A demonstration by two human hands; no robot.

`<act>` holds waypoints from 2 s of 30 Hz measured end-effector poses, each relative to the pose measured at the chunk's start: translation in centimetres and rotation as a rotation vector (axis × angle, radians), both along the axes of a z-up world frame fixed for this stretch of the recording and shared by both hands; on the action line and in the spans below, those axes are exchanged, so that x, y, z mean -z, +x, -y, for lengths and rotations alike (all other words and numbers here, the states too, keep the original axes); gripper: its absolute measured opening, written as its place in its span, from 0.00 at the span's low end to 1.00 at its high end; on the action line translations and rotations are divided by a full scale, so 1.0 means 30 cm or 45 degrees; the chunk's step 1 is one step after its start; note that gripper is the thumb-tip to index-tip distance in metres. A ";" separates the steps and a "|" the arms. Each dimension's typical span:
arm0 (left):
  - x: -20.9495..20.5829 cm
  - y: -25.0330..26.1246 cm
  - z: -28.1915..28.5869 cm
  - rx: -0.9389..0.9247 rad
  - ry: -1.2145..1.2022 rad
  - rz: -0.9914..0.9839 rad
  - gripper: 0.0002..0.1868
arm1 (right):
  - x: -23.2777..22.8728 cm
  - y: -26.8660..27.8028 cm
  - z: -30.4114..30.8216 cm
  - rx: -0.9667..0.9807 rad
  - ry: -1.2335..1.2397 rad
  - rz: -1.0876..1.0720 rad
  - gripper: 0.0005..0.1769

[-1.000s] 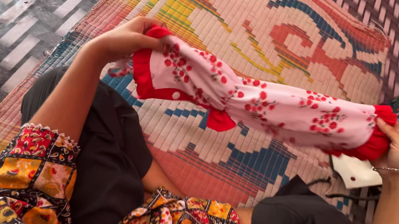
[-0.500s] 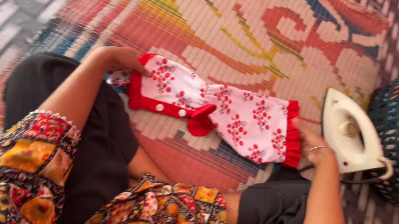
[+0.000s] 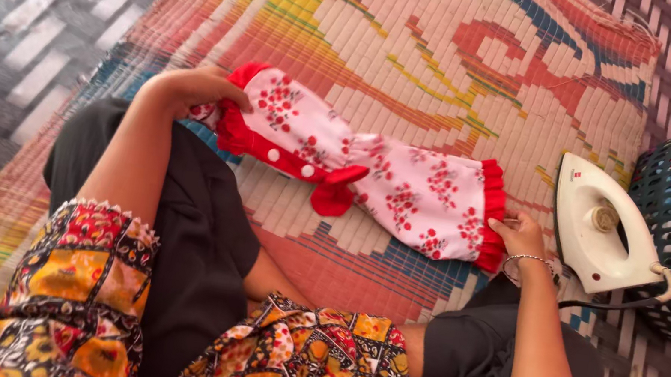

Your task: The person irons a white floral dress and a pair of brown shorts on a mat on the floor. They use a white iron to smooth the garments, folding the dress after ironing and then ironing the shorts.

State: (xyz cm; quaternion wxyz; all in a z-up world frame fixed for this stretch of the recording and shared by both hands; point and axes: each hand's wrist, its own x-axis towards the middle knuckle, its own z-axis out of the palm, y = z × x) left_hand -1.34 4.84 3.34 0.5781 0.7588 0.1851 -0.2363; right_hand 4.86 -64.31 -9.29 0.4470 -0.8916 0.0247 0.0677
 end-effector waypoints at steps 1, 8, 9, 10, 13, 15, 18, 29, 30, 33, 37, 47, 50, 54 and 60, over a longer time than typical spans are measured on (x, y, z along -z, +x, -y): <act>-0.016 -0.016 0.000 -0.036 -0.062 0.037 0.16 | 0.005 -0.013 -0.012 0.046 -0.075 -0.001 0.20; -0.187 0.008 0.142 0.052 -0.219 0.343 0.23 | -0.220 -0.150 -0.195 0.202 0.337 0.111 0.16; -0.198 0.028 0.204 0.123 -0.319 0.306 0.22 | -0.247 -0.182 -0.224 0.175 0.536 0.029 0.16; -0.212 0.053 0.275 0.194 -0.419 0.270 0.22 | -0.272 -0.212 -0.250 0.148 0.734 -0.054 0.17; -0.277 0.105 0.542 0.478 -0.378 0.217 0.24 | -0.346 -0.262 -0.322 0.106 0.903 -0.299 0.21; -0.309 0.100 0.701 0.592 -0.483 -0.003 0.22 | -0.375 -0.265 -0.362 0.016 1.026 -0.422 0.28; -0.264 0.101 0.847 0.641 -0.238 0.159 0.23 | -0.369 -0.228 -0.421 0.101 1.118 -0.625 0.38; 0.292 0.051 0.698 -0.165 0.599 0.982 0.33 | -0.204 -0.106 -0.420 0.393 0.618 -0.377 0.26; 0.302 0.064 0.702 -0.131 0.298 0.561 0.33 | -0.192 -0.091 -0.436 0.384 0.598 -0.363 0.23; 0.321 0.080 0.715 0.004 -0.113 0.088 0.32 | -0.136 -0.072 -0.441 0.340 0.552 -0.117 0.21; 0.332 0.104 0.761 0.008 0.098 0.122 0.34 | -0.089 -0.050 -0.345 0.540 0.430 0.120 0.21; 0.194 0.022 0.845 -0.138 0.443 0.346 0.29 | -0.252 -0.143 -0.576 -0.082 0.725 0.261 0.35; 0.108 0.029 0.836 -0.161 0.410 0.414 0.32 | -0.278 -0.172 -0.689 -0.367 1.081 -0.218 0.53; 0.067 0.055 0.908 -0.171 0.478 0.640 0.35 | -0.288 -0.185 -0.757 -0.319 1.341 -0.572 0.58; 0.125 0.156 1.115 -0.080 -0.253 0.614 0.27 | -0.266 -0.139 -0.652 -0.263 1.585 -0.590 0.43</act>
